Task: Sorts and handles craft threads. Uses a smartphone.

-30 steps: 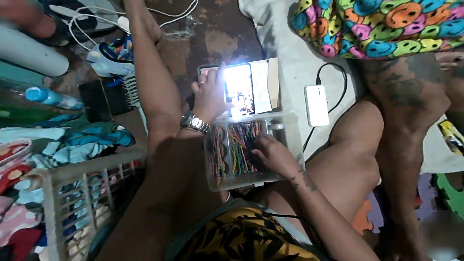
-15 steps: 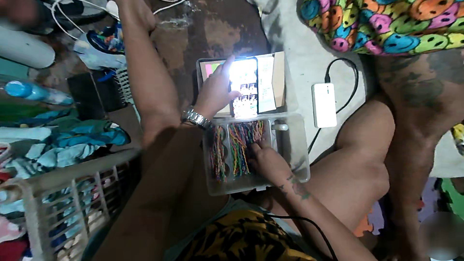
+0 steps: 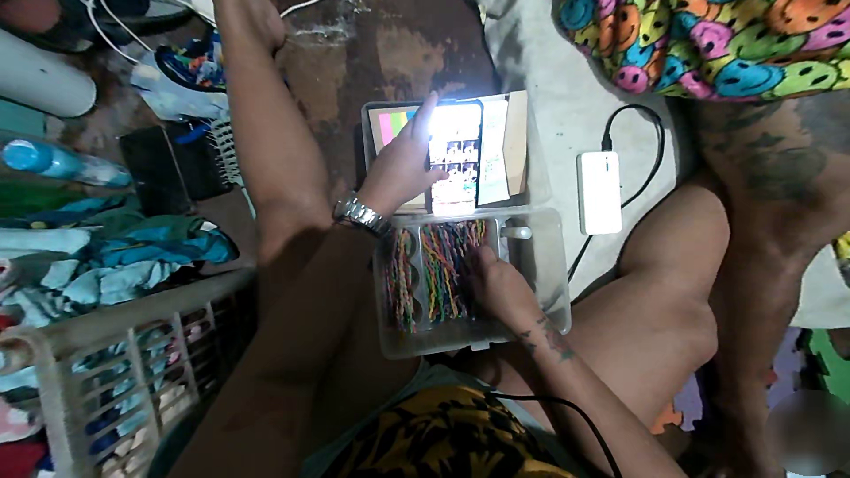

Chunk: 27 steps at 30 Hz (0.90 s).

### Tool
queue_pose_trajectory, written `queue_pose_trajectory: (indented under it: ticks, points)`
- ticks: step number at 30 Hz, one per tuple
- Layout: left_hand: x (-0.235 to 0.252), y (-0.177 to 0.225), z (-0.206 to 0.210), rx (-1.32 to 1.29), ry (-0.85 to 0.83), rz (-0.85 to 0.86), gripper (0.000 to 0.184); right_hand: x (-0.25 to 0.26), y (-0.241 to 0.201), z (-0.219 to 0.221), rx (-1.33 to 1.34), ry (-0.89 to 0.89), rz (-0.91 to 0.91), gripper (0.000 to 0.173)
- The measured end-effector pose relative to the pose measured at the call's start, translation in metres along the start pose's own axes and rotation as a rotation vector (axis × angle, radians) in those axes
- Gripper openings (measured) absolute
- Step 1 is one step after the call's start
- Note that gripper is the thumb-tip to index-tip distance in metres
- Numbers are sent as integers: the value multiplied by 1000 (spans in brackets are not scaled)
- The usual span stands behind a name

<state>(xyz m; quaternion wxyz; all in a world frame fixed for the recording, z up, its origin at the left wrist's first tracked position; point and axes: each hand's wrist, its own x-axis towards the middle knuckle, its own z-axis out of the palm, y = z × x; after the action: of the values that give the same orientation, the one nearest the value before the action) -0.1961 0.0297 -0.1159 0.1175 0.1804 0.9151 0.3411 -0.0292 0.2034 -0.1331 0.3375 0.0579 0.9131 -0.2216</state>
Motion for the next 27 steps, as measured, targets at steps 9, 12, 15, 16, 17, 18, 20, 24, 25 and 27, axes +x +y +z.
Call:
queue_pose_trajectory:
  ticks: [9, 12, 15, 16, 17, 18, 20, 24, 25, 27]
  points:
    - [1, -2, -2, -82, -18, 10, 96, 3, 1, 5, 70, 17, -24, 31]
    - [1, -4, -1, -97, -1, 3, 88, 2, 2, 5, 90, -62, -39, 30]
    - [1, -6, -1, -83, 6, 17, 80, -2, 10, 1, 174, -15, -89, 27]
    - [1, -4, -2, -81, -1, 11, 78, -3, 13, 0, 203, 14, -110, 26]
    - [0, -2, -3, -79, -2, 12, 78, -3, 15, -1, 229, 37, -125, 25]
    - [0, -2, -2, -85, 1, 17, 80, -4, 16, -2, 252, 52, -129, 25]
    - [0, -5, 0, -93, 12, 31, 96, -2, 13, -2, 266, 60, -115, 27]
    - [0, 0, -1, -74, -6, -3, 97, 8, -4, 4, 172, -22, -39, 34]
    - [-1, 1, -2, -77, 4, -8, 84, 10, -7, 6, 140, -46, -21, 36]
    - [-2, 2, -4, -95, 19, -9, 63, 11, -10, 9, 101, -57, -16, 36]
